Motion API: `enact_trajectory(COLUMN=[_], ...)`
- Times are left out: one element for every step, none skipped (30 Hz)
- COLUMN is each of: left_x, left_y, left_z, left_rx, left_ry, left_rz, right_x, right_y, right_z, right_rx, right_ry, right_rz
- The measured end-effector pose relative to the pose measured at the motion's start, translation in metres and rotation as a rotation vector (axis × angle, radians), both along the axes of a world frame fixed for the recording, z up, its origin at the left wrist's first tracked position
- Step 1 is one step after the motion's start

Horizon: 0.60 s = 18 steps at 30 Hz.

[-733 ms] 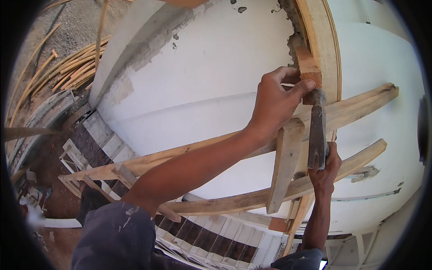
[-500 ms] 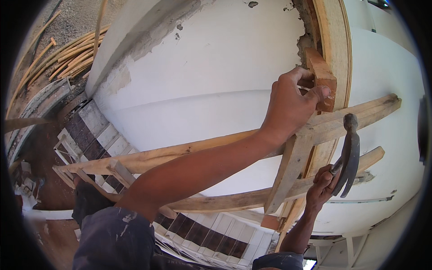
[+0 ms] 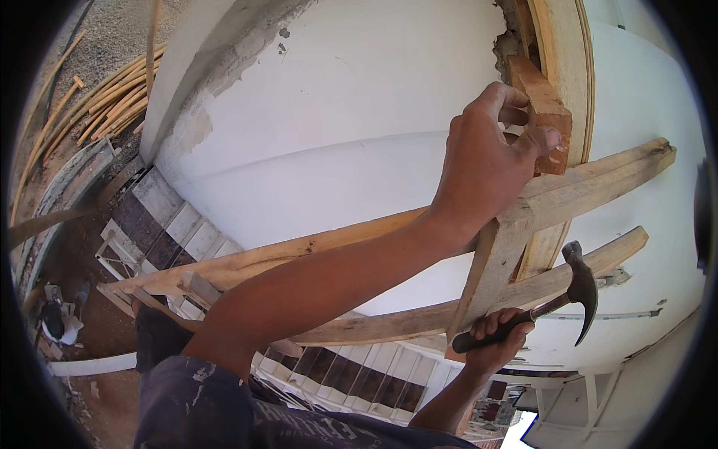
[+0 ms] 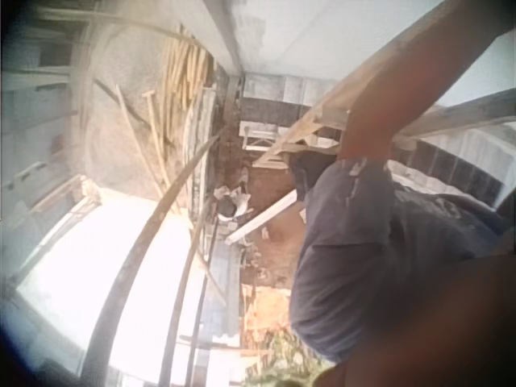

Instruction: The person uses a hammer to drive nails into wooden planks, securing them to a curved wooden frame. The person repeatedly positions planks and hammers nails to attach them to the structure.

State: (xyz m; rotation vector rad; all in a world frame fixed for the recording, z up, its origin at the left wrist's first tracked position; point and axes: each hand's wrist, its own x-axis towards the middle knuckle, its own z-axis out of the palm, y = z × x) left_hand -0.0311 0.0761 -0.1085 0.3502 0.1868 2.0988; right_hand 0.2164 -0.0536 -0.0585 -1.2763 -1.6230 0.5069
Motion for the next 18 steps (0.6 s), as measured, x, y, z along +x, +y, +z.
enact_trajectory(left_x=[0.001, 0.001, 0.000, 0.000, -0.001, -0.003, -0.006, -0.008, -0.010, -0.012, -0.012, -0.013, -0.012, -0.011, -0.011, -0.010, -0.011, -0.010], left_y=[-0.001, -0.002, -0.004, -0.005, -0.007, -0.008, -0.010, -0.010, -0.010, -0.010, -0.009, -0.008, -0.007, -0.006, -0.004, -0.003, -0.003, -0.002], left_z=[0.001, 0.002, 0.004, 0.006, 0.008, 0.010, 0.011, 0.012, 0.011, 0.010, 0.009, 0.008, 0.008, 0.007, 0.006, 0.006, 0.005, 0.005], left_rx=[-0.013, -0.006, -0.012, -0.019, -0.023, -0.026, -0.034, -0.014, 0.002, 0.002, 0.016, 0.021, 0.032, 0.043, 0.058, 0.070, 0.082, 0.081], left_ry=[0.019, 0.025, 0.072, 0.066, 0.068, 0.073, 0.120, 0.175, 0.223, 0.254, 0.291, 0.317, 0.331, 0.344, 0.343, 0.337, 0.346, 0.354], left_rz=[0.004, 0.046, 0.007, 0.016, 0.035, 0.061, 0.061, 0.063, 0.063, 0.047, 0.063, 0.065, 0.061, 0.071, 0.075, 0.082, 0.076, 0.076], right_x=[0.000, 0.000, 0.000, 0.000, -0.001, -0.001, -0.001, 0.000, 0.000, 0.001, 0.002, 0.004, 0.005, 0.006, 0.007, 0.008, 0.009, 0.010], right_y=[0.000, -0.002, -0.002, -0.004, -0.003, -0.003, -0.003, -0.004, -0.004, -0.004, -0.004, -0.004, -0.004, -0.004, -0.003, -0.004, -0.003, -0.003], right_z=[-0.002, -0.004, -0.007, -0.010, -0.012, -0.014, -0.016, -0.017, -0.019, -0.019, -0.019, -0.019, -0.019, -0.019, -0.019, -0.020, -0.020, -0.022], right_rx=[0.007, 0.022, 0.035, 0.047, 0.065, 0.084, 0.107, 0.126, 0.118, 0.120, 0.126, 0.145, 0.133, 0.131, 0.144, 0.140, 0.145, 0.147], right_ry=[-0.040, -0.070, -0.096, -0.088, -0.088, -0.083, -0.074, -0.069, -0.017, -0.029, -0.032, -0.029, -0.028, -0.024, -0.021, -0.023, -0.025, -0.031], right_rz=[0.024, 0.036, 0.049, 0.036, 0.043, 0.055, 0.042, 0.022, 0.011, 0.012, 0.007, 0.015, -0.003, -0.006, 0.031, -0.009, -0.004, 0.005])
